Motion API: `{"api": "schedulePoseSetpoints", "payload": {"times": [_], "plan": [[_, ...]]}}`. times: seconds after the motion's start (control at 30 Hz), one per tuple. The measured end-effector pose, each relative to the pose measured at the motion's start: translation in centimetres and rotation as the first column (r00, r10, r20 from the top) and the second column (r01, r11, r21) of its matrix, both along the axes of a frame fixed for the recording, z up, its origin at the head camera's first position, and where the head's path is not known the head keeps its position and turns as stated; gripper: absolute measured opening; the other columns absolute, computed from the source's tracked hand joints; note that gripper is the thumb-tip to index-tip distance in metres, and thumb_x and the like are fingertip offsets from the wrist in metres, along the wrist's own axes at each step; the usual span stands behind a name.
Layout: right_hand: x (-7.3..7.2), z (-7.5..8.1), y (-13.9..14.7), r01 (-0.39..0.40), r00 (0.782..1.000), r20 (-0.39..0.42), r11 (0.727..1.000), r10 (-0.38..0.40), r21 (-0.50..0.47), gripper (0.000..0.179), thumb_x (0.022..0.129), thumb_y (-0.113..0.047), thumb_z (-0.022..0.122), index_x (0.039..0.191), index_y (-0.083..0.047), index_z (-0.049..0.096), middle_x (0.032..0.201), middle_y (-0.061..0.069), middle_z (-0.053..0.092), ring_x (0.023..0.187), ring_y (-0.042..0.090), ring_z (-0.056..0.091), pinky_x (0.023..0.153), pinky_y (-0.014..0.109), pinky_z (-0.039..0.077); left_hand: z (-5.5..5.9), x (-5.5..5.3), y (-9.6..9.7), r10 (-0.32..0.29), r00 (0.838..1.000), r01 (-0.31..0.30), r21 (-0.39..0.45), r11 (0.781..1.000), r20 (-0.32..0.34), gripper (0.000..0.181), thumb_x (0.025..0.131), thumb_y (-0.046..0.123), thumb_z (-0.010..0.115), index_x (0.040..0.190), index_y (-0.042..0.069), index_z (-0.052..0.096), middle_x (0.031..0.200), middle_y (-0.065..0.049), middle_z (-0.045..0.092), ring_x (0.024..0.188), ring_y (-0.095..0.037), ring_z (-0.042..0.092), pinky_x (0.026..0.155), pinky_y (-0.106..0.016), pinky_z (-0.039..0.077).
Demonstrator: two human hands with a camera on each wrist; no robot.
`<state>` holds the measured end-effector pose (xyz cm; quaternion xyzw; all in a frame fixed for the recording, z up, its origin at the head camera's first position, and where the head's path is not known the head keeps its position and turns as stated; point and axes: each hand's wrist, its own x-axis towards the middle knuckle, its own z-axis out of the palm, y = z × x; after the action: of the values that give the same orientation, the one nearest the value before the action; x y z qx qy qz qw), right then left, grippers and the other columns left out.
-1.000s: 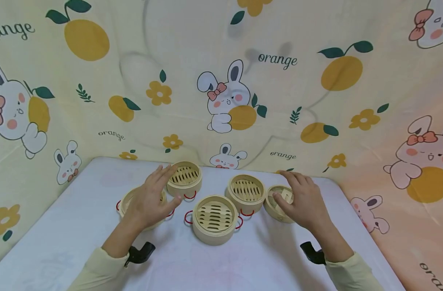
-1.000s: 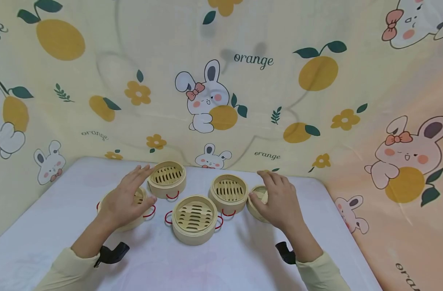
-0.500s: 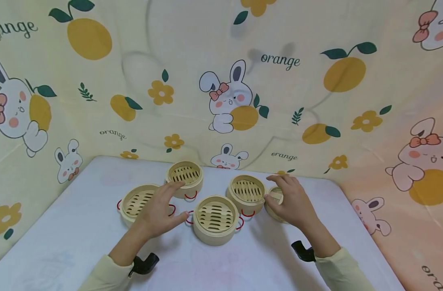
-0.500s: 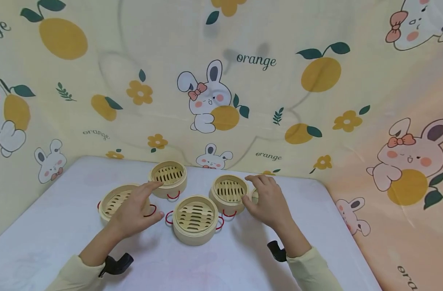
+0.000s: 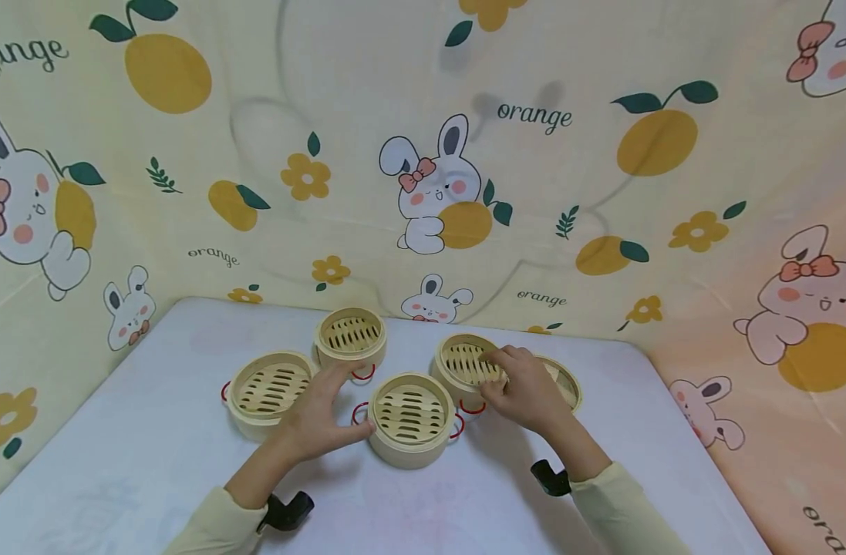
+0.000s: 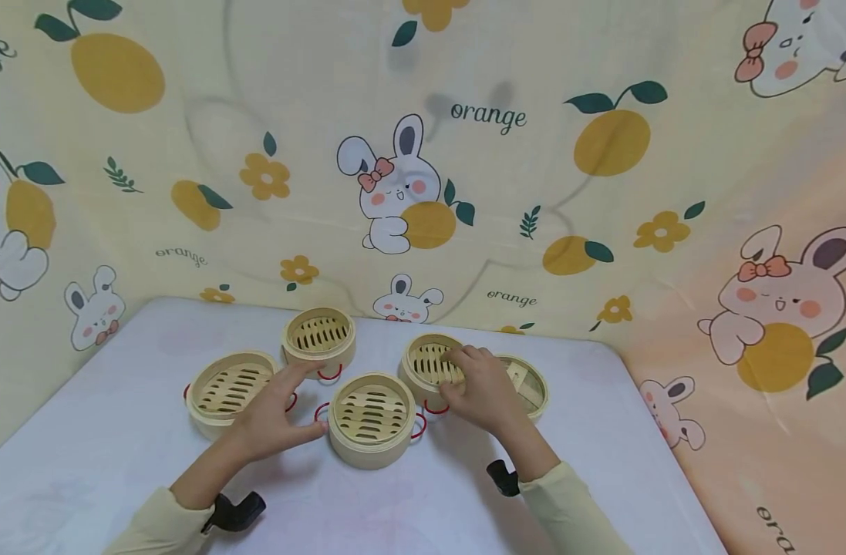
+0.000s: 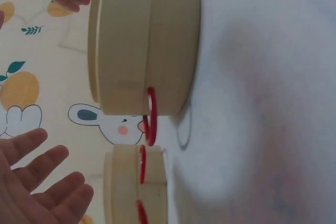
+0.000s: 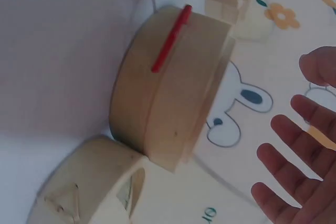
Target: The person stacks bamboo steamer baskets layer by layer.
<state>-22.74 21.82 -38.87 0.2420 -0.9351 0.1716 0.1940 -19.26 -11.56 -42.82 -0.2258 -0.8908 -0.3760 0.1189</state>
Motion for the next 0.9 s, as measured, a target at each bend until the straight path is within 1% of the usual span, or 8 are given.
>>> {"api": "schedulePoseSetpoints", "payload": {"times": [0.07, 0.17, 0.33, 0.47, 0.57, 0.67, 0.77, 0.9], "plan": [[-0.3, -0.4, -0.2, -0.010, 1.000, 0.006, 1.000, 0.010, 0.000, 0.035, 0.074, -0.019, 0.073, 0.108, -0.011, 0.068, 0.097, 0.005, 0.068, 0.088, 0.021, 0.059, 0.075, 0.038, 0.049, -0.3, -0.1, 0.1, -0.016, 1.000, 0.017, 0.023, 1.000, -0.004, 0.085, 0.068, 0.039, 0.081, 0.141, 0.014, 0.046, 0.140, -0.003, 0.051, 0.133, -0.027, 0.044, 0.107, -0.052, 0.038], [-0.6, -1.0, -0.4, -0.021, 1.000, 0.007, 1.000, 0.021, 0.004, 0.034, 0.074, -0.020, 0.075, 0.107, -0.012, 0.069, 0.100, 0.003, 0.069, 0.089, 0.021, 0.060, 0.075, 0.037, 0.049, -0.8, -0.1, 0.2, -0.021, 1.000, 0.021, 0.024, 0.999, -0.002, 0.086, 0.066, 0.038, 0.081, 0.140, 0.013, 0.046, 0.138, -0.005, 0.053, 0.130, -0.026, 0.047, 0.105, -0.051, 0.041], [-0.7, -1.4, -0.7, -0.022, 1.000, 0.001, 0.999, 0.022, 0.031, 0.035, 0.074, -0.021, 0.074, 0.108, -0.013, 0.068, 0.103, 0.002, 0.069, 0.089, 0.022, 0.062, 0.075, 0.038, 0.050, -1.5, -0.1, 0.5, -0.028, 0.999, 0.027, 0.021, 0.999, 0.034, 0.087, 0.065, 0.040, 0.081, 0.141, 0.016, 0.046, 0.138, -0.005, 0.053, 0.130, -0.024, 0.047, 0.105, -0.049, 0.041], [-0.8, -1.8, -0.9, -0.024, 1.000, 0.011, 0.998, 0.024, 0.055, 0.037, 0.072, -0.017, 0.071, 0.109, -0.014, 0.067, 0.101, 0.002, 0.069, 0.087, 0.023, 0.061, 0.075, 0.040, 0.049, -1.8, -0.2, 0.6, -0.041, 0.997, 0.039, 0.031, 0.999, 0.062, 0.090, 0.065, 0.042, 0.081, 0.143, 0.014, 0.043, 0.142, -0.010, 0.050, 0.134, -0.027, 0.044, 0.108, -0.050, 0.038], [-0.9, -2.1, -1.1, -0.042, 0.999, 0.012, 0.997, 0.041, 0.064, 0.037, 0.071, -0.015, 0.070, 0.108, -0.014, 0.068, 0.102, 0.002, 0.067, 0.087, 0.022, 0.061, 0.074, 0.040, 0.049, -1.9, -0.2, 0.7, -0.042, 0.995, 0.039, 0.029, 0.999, 0.090, 0.094, 0.065, 0.044, 0.081, 0.144, 0.013, 0.041, 0.145, -0.012, 0.046, 0.136, -0.029, 0.042, 0.109, -0.057, 0.033], [-1.1, -2.5, -1.3, -0.062, 0.998, 0.004, 0.995, 0.062, 0.076, 0.036, 0.070, -0.016, 0.073, 0.106, -0.013, 0.068, 0.100, 0.002, 0.067, 0.087, 0.020, 0.061, 0.073, 0.038, 0.049, -2.0, -0.3, 0.8, -0.028, 0.991, 0.028, 0.004, 1.000, 0.128, 0.097, 0.064, 0.048, 0.081, 0.145, 0.014, 0.039, 0.148, -0.011, 0.044, 0.139, -0.031, 0.038, 0.108, -0.063, 0.029], [-1.3, -2.8, -1.5, -0.070, 0.998, 0.000, 0.993, 0.070, 0.093, 0.033, 0.070, -0.016, 0.074, 0.103, -0.013, 0.069, 0.094, 0.001, 0.066, 0.082, 0.017, 0.059, 0.069, 0.035, 0.048, -2.1, -0.3, 0.9, -0.021, 0.987, 0.024, -0.016, 1.000, 0.161, 0.100, 0.063, 0.051, 0.081, 0.146, 0.014, 0.039, 0.149, -0.010, 0.043, 0.141, -0.034, 0.034, 0.109, -0.065, 0.026], [-1.5, -3.1, -1.7, -0.069, 0.997, -0.007, 0.990, 0.070, 0.120, 0.027, 0.071, -0.014, 0.074, 0.098, -0.012, 0.071, 0.086, 0.000, 0.064, 0.076, 0.016, 0.056, 0.065, 0.034, 0.046, -2.0, -0.4, 1.0, -0.031, 0.982, 0.034, -0.015, 0.999, 0.184, 0.101, 0.062, 0.051, 0.082, 0.145, 0.012, 0.039, 0.149, -0.009, 0.042, 0.142, -0.039, 0.030, 0.111, -0.062, 0.027]]}}
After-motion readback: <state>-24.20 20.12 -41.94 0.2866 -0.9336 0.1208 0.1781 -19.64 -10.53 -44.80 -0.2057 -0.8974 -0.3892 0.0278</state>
